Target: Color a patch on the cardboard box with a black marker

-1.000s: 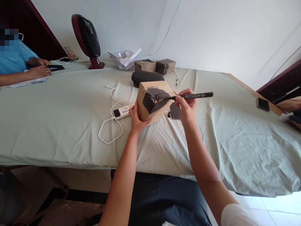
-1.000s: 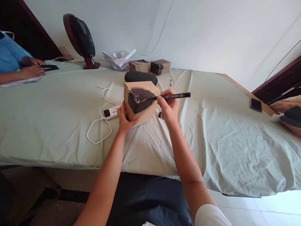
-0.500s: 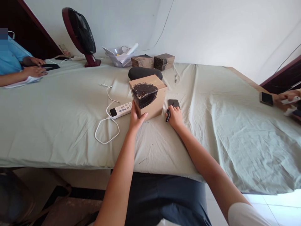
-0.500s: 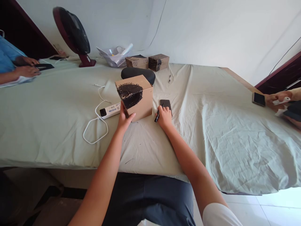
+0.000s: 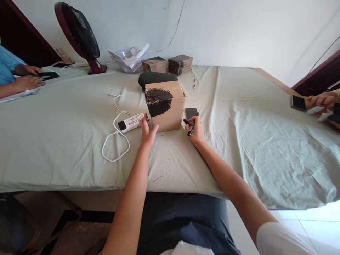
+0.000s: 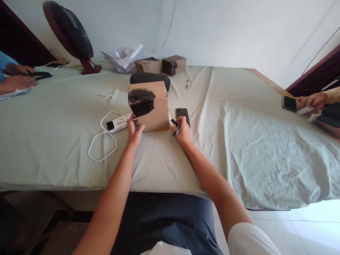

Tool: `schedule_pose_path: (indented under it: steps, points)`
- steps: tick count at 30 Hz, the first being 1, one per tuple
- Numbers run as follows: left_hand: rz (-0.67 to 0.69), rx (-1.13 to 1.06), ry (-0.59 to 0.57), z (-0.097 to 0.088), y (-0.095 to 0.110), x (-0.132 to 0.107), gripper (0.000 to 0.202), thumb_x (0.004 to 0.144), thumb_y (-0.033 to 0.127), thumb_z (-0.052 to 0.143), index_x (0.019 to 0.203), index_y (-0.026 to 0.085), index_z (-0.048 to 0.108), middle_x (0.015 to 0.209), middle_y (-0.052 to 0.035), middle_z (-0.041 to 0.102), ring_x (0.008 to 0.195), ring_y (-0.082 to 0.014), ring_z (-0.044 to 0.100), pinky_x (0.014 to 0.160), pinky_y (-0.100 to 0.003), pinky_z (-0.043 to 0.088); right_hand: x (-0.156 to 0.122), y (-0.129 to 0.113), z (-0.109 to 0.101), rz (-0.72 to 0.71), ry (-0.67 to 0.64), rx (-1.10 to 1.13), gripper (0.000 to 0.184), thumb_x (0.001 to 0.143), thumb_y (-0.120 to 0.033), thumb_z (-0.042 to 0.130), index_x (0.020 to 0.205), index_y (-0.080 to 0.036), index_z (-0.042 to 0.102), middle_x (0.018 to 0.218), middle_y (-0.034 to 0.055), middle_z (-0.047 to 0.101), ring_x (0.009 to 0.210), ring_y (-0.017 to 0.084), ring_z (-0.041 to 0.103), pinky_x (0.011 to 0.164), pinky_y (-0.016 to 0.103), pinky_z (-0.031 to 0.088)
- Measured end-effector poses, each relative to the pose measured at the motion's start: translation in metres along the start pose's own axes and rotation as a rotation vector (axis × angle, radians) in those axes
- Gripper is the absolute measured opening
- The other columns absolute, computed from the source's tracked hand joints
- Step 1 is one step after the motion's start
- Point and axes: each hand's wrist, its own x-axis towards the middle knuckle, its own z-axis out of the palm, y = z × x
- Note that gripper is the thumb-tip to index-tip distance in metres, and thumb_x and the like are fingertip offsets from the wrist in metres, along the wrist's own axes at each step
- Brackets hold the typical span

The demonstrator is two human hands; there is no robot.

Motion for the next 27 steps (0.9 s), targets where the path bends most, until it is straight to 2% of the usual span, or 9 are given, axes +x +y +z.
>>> schedule_pose_path:
  steps: [2, 4, 6, 9, 11, 16, 19, 21, 27]
  points:
    - [0.113, 0.113, 0.211, -0.005, 0.009, -0.004, 0.073, 0.087, 0.062, 0.073, 0.144, 0.021, 0.055, 0.128, -0.0151, 0.055, 0.114, -0.0299, 0.059, 0.099, -0.049, 0.052, -0.002, -0.01, 0.0, -0.109, 0.067, 0.114, 0.017, 0.097, -0.032, 0.053, 0.111, -0.026, 0.046, 0.099, 0.0056, 0.069, 0.067, 0.018, 0.059, 0.065, 0.034, 0.051]
    - [0.197, 0.142, 0.299, -0.008, 0.024, -0.009, 0.058, 0.087, 0.064, 0.071, 0.123, 0.02, 0.062, 0.106, -0.0086, 0.057, 0.096, -0.0249, 0.058, 0.088, -0.043, 0.051, -0.008, -0.022, 0.002, -0.247, 0.091, 0.208, 0.017, 0.098, -0.032, 0.057, 0.109, -0.028, 0.045, 0.108, 0.0073, 0.072, 0.07, 0.017, 0.062, 0.067, 0.035, 0.054]
    - [0.175, 0.055, 0.163, -0.006, 0.042, -0.014, 0.052, 0.089, 0.07, 0.069, 0.109, 0.021, 0.064, 0.085, -0.0019, 0.056, 0.076, -0.0196, 0.054, 0.075, -0.036, 0.048, -0.016, -0.036, 0.007, -0.352, 0.05, 0.243, 0.018, 0.097, -0.032, 0.061, 0.105, -0.029, 0.045, 0.109, 0.0061, 0.074, 0.077, 0.018, 0.068, 0.071, 0.036, 0.058]
    - [-0.079, -0.265, -0.268, 0.005, 0.065, -0.02, 0.062, 0.084, 0.082, 0.07, 0.1, 0.022, 0.071, 0.071, 0.0005, 0.06, 0.06, -0.0149, 0.052, 0.06, -0.03, 0.043, -0.028, -0.051, 0.016, -0.492, -0.076, 0.265, 0.011, 0.101, -0.031, 0.059, 0.104, -0.03, 0.048, 0.109, 0.0059, 0.075, 0.089, 0.02, 0.074, 0.074, 0.037, 0.062]
    - [-0.229, -0.409, -0.41, 0.014, 0.074, -0.021, 0.063, 0.08, 0.082, 0.075, 0.087, 0.02, 0.073, 0.066, 0.0, 0.06, 0.054, -0.0135, 0.052, 0.054, -0.028, 0.04, -0.033, -0.054, 0.019, -0.553, -0.15, 0.26, 0.003, 0.107, -0.03, 0.053, 0.106, -0.03, 0.05, 0.112, 0.0073, 0.075, 0.091, 0.02, 0.075, 0.075, 0.038, 0.063]
    - [-0.328, -0.491, -0.279, 0.024, 0.076, -0.016, 0.06, 0.081, 0.079, 0.076, 0.074, 0.02, 0.064, 0.056, 0.0027, 0.052, 0.047, -0.0108, 0.047, 0.047, -0.024, 0.033, -0.031, -0.049, 0.014, -0.559, -0.149, 0.248, 0.022, 0.111, -0.045, 0.055, 0.122, -0.026, 0.053, 0.116, 0.0128, 0.074, 0.097, 0.024, 0.075, 0.081, 0.041, 0.062]
    - [-0.354, -0.521, -0.167, 0.023, 0.071, -0.012, 0.06, 0.082, 0.08, 0.072, 0.075, 0.022, 0.06, 0.055, 0.0046, 0.048, 0.045, -0.0097, 0.042, 0.046, -0.023, 0.029, -0.032, -0.047, 0.01, -0.592, -0.186, 0.226, 0.041, 0.112, -0.056, 0.045, 0.134, -0.024, 0.057, 0.097, 0.0087, 0.075, 0.081, 0.023, 0.072, 0.074, 0.038, 0.059]
    - [-0.378, -0.54, -0.122, 0.022, 0.07, -0.01, 0.06, 0.08, 0.079, 0.074, 0.074, 0.022, 0.059, 0.055, 0.0048, 0.046, 0.043, -0.0095, 0.041, 0.045, -0.023, 0.028, -0.034, -0.047, 0.01, -0.593, -0.208, 0.203, 0.041, 0.112, -0.052, 0.042, 0.137, -0.024, 0.059, 0.088, 0.0059, 0.073, 0.072, 0.022, 0.07, 0.07, 0.036, 0.057]
    - [-0.377, -0.515, -0.244, 0.023, 0.074, -0.014, 0.061, 0.082, 0.08, 0.071, 0.069, 0.021, 0.059, 0.054, 0.0035, 0.045, 0.043, -0.0103, 0.04, 0.044, -0.024, 0.027, -0.038, -0.051, 0.016, -0.566, -0.242, 0.198, 0.027, 0.108, -0.039, 0.047, 0.129, -0.024, 0.056, 0.084, 0.0038, 0.073, 0.065, 0.019, 0.067, 0.065, 0.032, 0.053]
